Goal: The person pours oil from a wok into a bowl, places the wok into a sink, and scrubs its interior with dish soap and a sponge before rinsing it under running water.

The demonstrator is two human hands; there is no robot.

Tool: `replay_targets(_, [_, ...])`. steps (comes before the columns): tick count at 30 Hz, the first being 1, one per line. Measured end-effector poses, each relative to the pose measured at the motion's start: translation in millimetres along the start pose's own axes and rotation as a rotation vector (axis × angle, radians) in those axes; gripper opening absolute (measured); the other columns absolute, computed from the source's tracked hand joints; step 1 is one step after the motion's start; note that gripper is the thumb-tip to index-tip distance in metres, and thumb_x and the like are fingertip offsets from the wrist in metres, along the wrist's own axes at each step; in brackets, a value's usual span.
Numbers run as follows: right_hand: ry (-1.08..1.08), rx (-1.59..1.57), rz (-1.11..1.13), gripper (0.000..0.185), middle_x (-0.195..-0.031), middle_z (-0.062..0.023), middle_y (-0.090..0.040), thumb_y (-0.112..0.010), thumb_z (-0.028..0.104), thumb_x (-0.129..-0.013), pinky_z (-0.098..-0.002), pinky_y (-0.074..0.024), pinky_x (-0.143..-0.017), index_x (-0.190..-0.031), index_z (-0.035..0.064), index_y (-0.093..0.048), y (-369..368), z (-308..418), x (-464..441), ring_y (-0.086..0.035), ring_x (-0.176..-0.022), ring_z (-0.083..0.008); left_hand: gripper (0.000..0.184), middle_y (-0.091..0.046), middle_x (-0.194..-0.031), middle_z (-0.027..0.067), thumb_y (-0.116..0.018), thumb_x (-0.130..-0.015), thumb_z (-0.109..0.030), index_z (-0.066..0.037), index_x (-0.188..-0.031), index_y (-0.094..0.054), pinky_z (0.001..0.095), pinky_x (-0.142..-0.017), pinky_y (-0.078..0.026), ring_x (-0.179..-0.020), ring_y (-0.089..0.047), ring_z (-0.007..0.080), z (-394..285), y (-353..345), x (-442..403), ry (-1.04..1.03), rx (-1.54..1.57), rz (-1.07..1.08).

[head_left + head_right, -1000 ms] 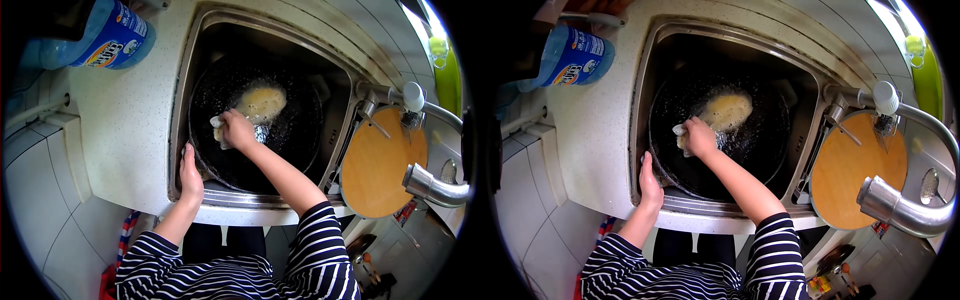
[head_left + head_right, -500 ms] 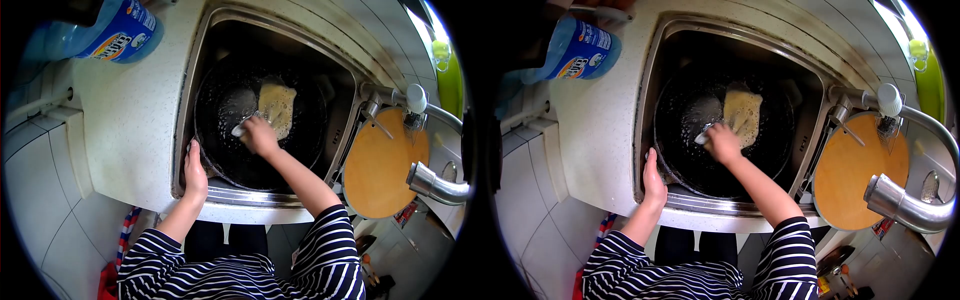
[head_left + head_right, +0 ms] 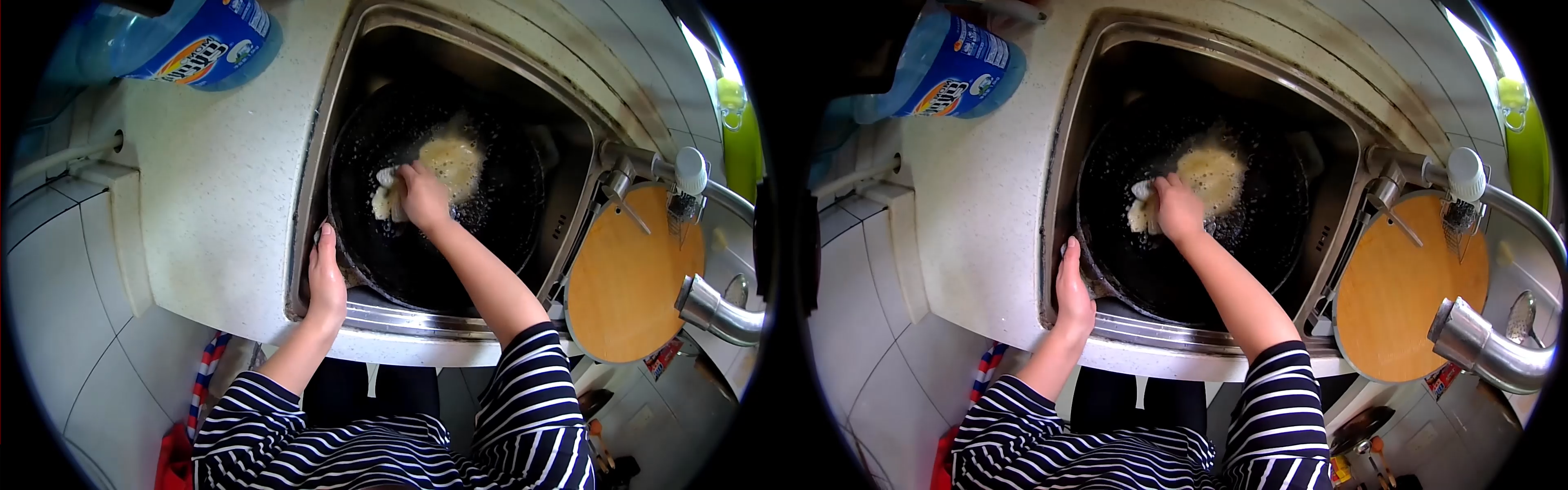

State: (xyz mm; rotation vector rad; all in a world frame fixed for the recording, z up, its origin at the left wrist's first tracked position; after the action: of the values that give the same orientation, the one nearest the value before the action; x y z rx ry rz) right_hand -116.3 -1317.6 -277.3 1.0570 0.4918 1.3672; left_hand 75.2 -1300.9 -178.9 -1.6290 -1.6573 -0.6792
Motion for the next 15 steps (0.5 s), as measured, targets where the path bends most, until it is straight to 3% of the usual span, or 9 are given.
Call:
replay_targets(2, [-0.032, 0.12, -0.096, 0.022, -0.1, -0.0098, -0.057, -0.056, 0.008, -0.075, -0.0421, -0.0504, -0.073, -0.097, 0.0076, -0.058, 0, -15, -21, -0.055, -0.097, -0.0308, 0.075, -0.032, -0.144, 0.0175, -0.042, -0.094, -0.05, 0.009, -0.138, -0.029, 0.0308, -0.11, -0.019, -0.133, -0.029, 0.0238, 1, 1, -1, 0.007, 0.004, 0.006])
replay_targets(3, [-0.049, 0.177, -0.144, 0.023, -0.102, -0.0096, -0.057, -0.055, 0.007, -0.074, -0.042, -0.0511, -0.073, -0.097, 0.0065, -0.058, 4, -18, -29, -0.055, -0.098, -0.0301, 0.062, -0.043, -0.136, 0.0105, -0.047, -0.094, -0.043, 0.005, -0.134, -0.039, 0.029, -0.105, -0.03, -0.123, -0.042, 0.019, 2, -1, -2, -0.008, 0.062, -0.035])
replay_targets(4, [-0.019, 0.257, -0.229, 0.023, -0.101, -0.0104, -0.058, -0.055, 0.006, -0.074, -0.0413, -0.0512, -0.072, -0.097, 0.0055, -0.058, 10, -23, -30, -0.055, -0.098, -0.0305, 0.062, -0.044, -0.136, 0.0103, -0.047, -0.095, -0.042, 0.005, -0.134, -0.04, 0.0289, -0.105, -0.03, -0.123, -0.042, 0.0187, 2, 0, -2, -0.009, 0.055, -0.048])
replay_targets(9, [-0.053, 0.094, 0.094, 0.024, -0.102, -0.0108, -0.057, -0.054, 0.007, -0.075, -0.043, -0.0504, -0.075, -0.099, 0.0088, -0.06, 9, -2, 2, -0.056, -0.097, -0.0315, 0.059, -0.045, -0.135, 0.0095, -0.047, -0.095, -0.04, 0.004, -0.133, -0.041, 0.0289, -0.104, -0.03, -0.122, -0.042, 0.0177, 9, 3, -4, -0.002, 0.062, -0.084])
replay_targets(12, [0.125, -0.101, 0.161, 0.019, -0.1, -0.0094, -0.058, -0.055, 0.01, -0.076, -0.0409, -0.0496, -0.079, -0.094, 0.0097, -0.061, 3, 8, 26, -0.058, -0.096, -0.0306, 0.058, -0.045, -0.135, 0.0093, -0.047, -0.095, -0.039, 0.004, -0.133, -0.041, 0.0291, -0.104, -0.031, -0.122, -0.043, 0.0177, 7, 2, -4, -0.009, 0.064, -0.08])
replay_targets(14, [0.042, 0.023, 0.31, 0.018, -0.099, -0.0079, -0.059, -0.055, 0.011, -0.077, -0.0393, -0.0503, -0.078, -0.094, 0.0114, -0.061, 14, -13, 35, -0.058, -0.096, -0.0289, 0.058, -0.045, -0.135, 0.0092, -0.048, -0.095, -0.039, 0.003, -0.133, -0.041, 0.0297, -0.104, -0.031, -0.122, -0.043, 0.0182, 9, 4, -5, -0.016, 0.072, -0.082])
replay_targets(15, [0.046, 0.135, 0.242, 0.018, -0.1, -0.0073, -0.059, -0.053, 0.01, -0.078, -0.0381, -0.0513, -0.075, -0.094, 0.0122, -0.062, 20, -27, 37, -0.058, -0.096, -0.0277, 0.058, -0.045, -0.135, 0.0092, -0.048, -0.095, -0.04, 0.003, -0.133, -0.041, 0.0298, -0.104, -0.031, -0.122, -0.043, 0.0183, 8, 3, -5, -0.02, 0.072, -0.081])
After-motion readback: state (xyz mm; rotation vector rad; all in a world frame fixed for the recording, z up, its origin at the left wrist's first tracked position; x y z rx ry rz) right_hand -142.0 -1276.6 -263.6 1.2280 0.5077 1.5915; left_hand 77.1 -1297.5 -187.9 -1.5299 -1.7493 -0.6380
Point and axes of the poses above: each hand's wrist, its own x-axis away from the middle knuckle, its own y-axis out of the back of the hand, z = x × y, the point moved 2 cm from there along -x, towards the middle knuckle
